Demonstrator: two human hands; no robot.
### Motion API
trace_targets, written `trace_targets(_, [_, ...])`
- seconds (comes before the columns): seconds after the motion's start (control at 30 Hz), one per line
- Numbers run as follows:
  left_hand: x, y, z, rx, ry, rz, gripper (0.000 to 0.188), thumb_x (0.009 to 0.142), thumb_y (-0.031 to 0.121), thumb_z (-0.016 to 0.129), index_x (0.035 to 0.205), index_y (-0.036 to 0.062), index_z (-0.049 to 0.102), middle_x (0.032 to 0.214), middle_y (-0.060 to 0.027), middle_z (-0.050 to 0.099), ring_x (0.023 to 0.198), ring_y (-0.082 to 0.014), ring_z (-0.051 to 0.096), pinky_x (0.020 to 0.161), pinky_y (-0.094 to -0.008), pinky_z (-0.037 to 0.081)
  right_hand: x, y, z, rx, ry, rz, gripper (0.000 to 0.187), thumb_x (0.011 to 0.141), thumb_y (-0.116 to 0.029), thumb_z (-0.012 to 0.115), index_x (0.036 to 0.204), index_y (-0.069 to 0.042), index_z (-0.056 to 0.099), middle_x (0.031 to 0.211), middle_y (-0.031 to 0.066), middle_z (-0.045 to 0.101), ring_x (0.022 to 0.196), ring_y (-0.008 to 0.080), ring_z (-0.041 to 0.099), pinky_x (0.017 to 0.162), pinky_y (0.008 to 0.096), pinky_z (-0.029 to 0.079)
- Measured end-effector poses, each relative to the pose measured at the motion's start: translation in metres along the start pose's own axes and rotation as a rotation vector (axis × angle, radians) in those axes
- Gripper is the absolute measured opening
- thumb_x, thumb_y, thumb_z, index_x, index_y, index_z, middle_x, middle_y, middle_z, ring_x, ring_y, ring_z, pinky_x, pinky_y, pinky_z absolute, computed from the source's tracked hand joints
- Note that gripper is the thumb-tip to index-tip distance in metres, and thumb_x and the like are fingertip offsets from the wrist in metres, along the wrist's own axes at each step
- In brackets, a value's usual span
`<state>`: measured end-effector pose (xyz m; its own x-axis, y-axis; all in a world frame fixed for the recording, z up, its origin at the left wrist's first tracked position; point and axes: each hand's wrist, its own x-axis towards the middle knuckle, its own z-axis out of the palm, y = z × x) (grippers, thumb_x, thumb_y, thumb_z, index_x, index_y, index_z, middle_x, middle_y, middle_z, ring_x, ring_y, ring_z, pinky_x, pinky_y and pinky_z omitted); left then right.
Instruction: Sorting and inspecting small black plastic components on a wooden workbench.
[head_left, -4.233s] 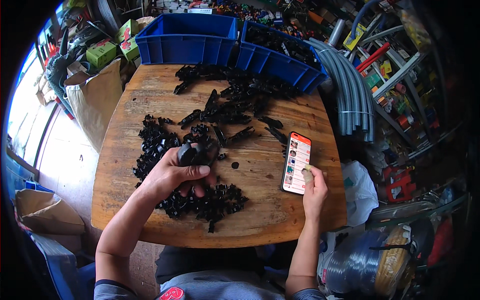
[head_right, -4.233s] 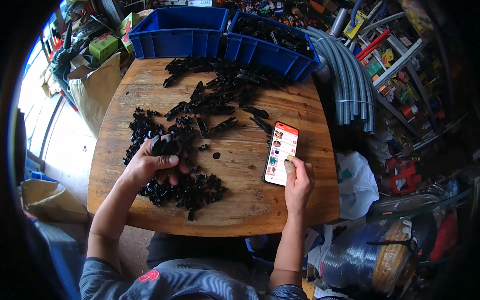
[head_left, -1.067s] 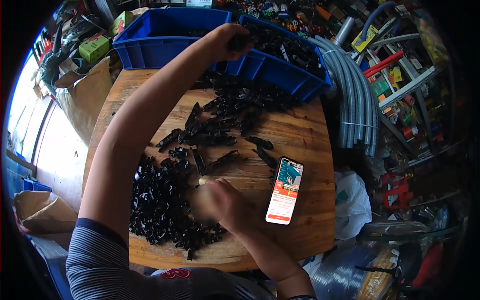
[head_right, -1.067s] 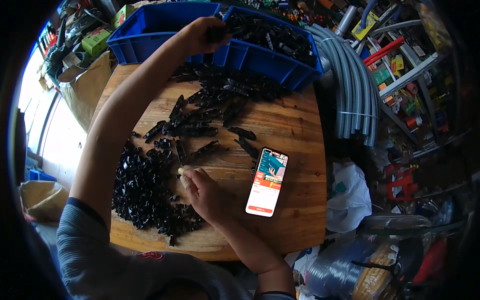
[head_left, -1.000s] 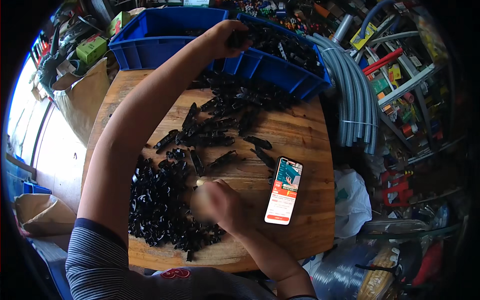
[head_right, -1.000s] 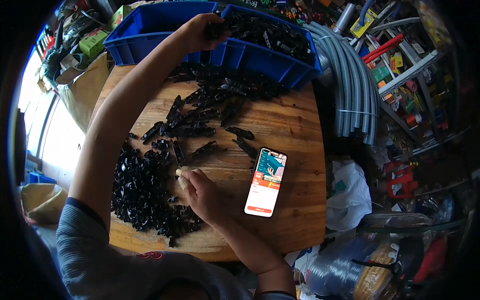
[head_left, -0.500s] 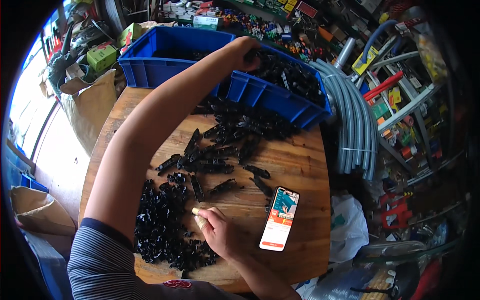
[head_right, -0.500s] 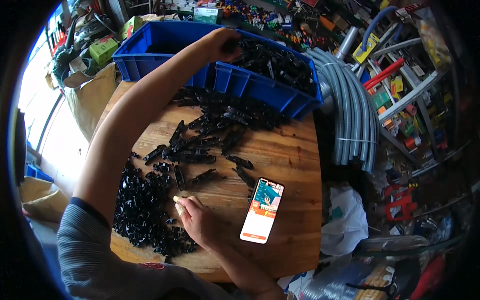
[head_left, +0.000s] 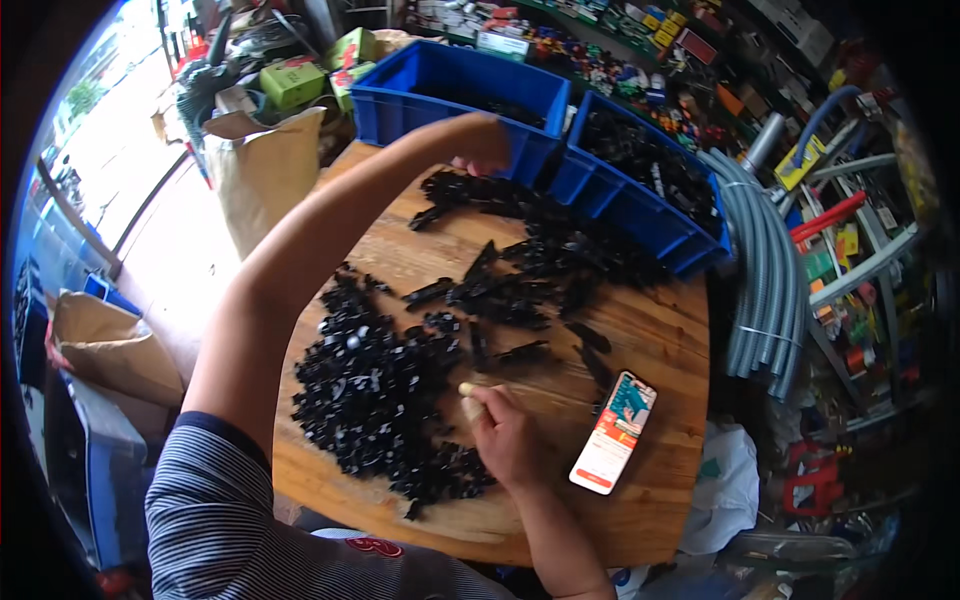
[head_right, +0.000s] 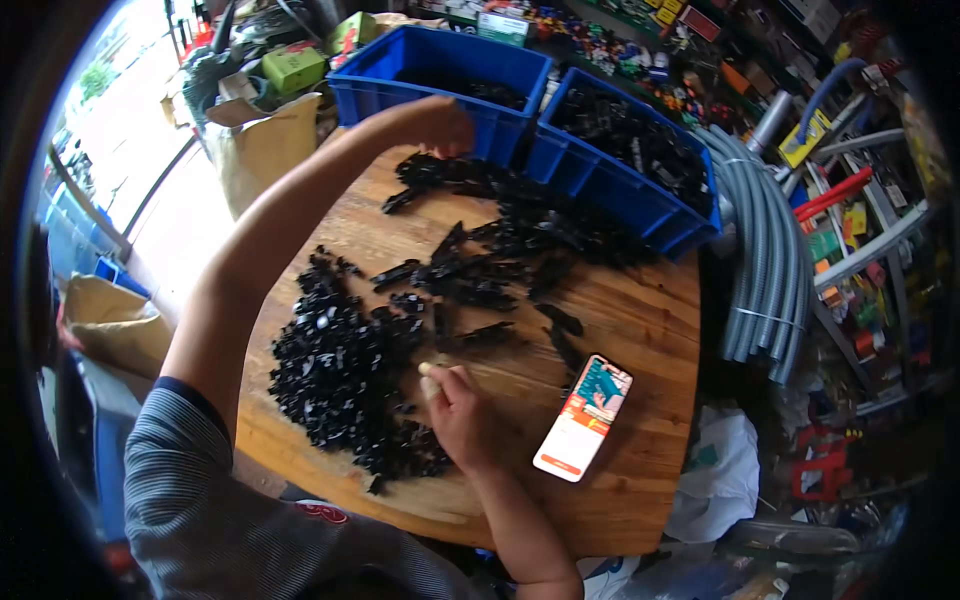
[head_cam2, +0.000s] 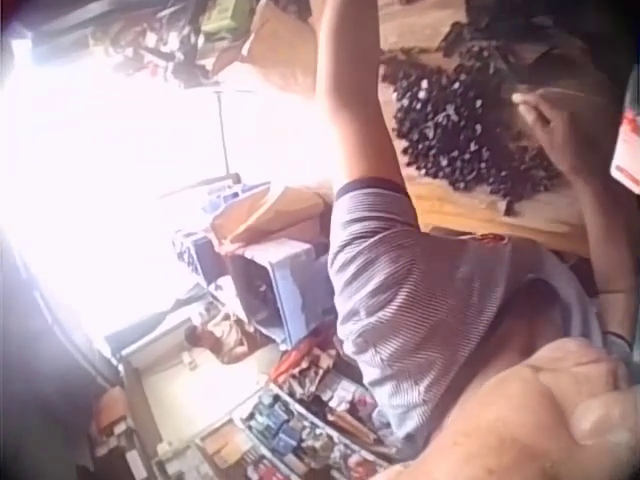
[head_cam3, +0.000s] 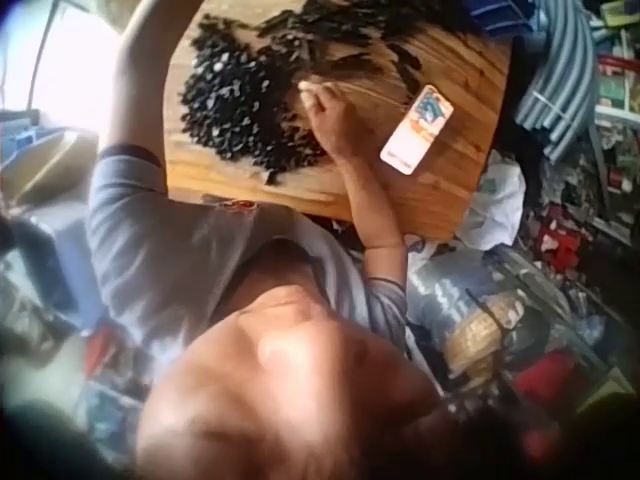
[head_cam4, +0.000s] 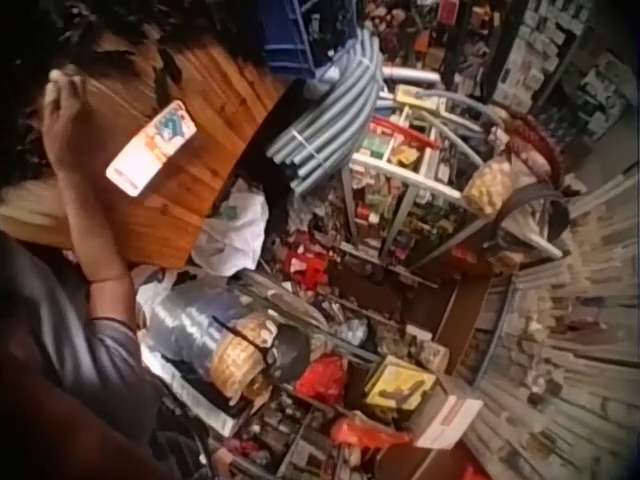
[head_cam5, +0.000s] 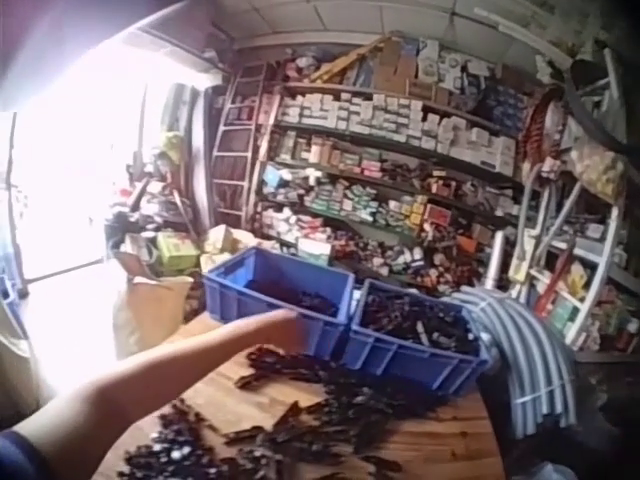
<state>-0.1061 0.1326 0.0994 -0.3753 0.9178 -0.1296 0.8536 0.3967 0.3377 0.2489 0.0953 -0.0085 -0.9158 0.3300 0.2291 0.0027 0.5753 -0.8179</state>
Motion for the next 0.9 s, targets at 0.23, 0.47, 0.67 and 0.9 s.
trace_targets(0.23, [-0.107, -0.058, 0.133, 0.262, 0.579, 0.044, 0.029, 0.074, 0.009, 0.055, 0.101, 0.015, 0.063, 0.111, -0.0159, 0.055, 0.088, -0.0341, 0.058, 0.074, -0.0422, 0.048, 0.002, 0.009, 0.006, 0.019, 0.042, -0.153, 0.014, 0.081, -0.001, 0.058, 0.095, 0.001, 0.06, 0.081, 0.0115, 0.06, 0.071, 0.0201, 0.059, 0.063, 0.0258, 0.046])
trace_targets(0.47, [-0.158, -0.017, 0.124, -0.14, 0.356, 0.095, 0.043, 0.07, -0.007, 0.05, 0.104, 0.0149, 0.062, 0.117, -0.0135, 0.051, 0.106, -0.0302, 0.051, 0.084, -0.0379, 0.046, 0.004, 0.015, -0.013, 0.013, 0.177, -0.083, 0.014, 0.08, -0.001, 0.059, 0.094, -0.001, 0.06, 0.085, 0.0133, 0.061, 0.076, 0.0274, 0.061, 0.064, 0.0297, 0.049])
trace_targets(0.67, [-0.162, -0.017, 0.127, -0.061, 0.345, 0.11, 0.045, 0.068, -0.007, 0.053, 0.107, 0.0145, 0.061, 0.121, -0.0111, 0.049, 0.112, -0.0275, 0.047, 0.081, -0.035, 0.048, 0.001, 0.003, -0.007, -0.133, 0.118, -0.216, 0.015, 0.079, -0.002, 0.06, 0.094, -0.001, 0.061, 0.085, 0.0117, 0.059, 0.074, 0.0274, 0.06, 0.063, 0.0308, 0.049])
trace_targets(0.9, [-0.161, -0.015, 0.122, 0.341, 0.29, 0.213, 0.038, 0.072, 0.002, 0.057, 0.107, 0.0166, 0.059, 0.119, -0.0102, 0.049, 0.106, -0.0261, 0.05, 0.078, -0.0363, 0.048, 0.004, 0.012, 0.01, -0.407, 0.089, -0.318, 0.014, 0.077, -0.002, 0.062, 0.09, -0.001, 0.06, 0.083, 0.0075, 0.056, 0.07, 0.0146, 0.058, 0.058, 0.0269, 0.045])
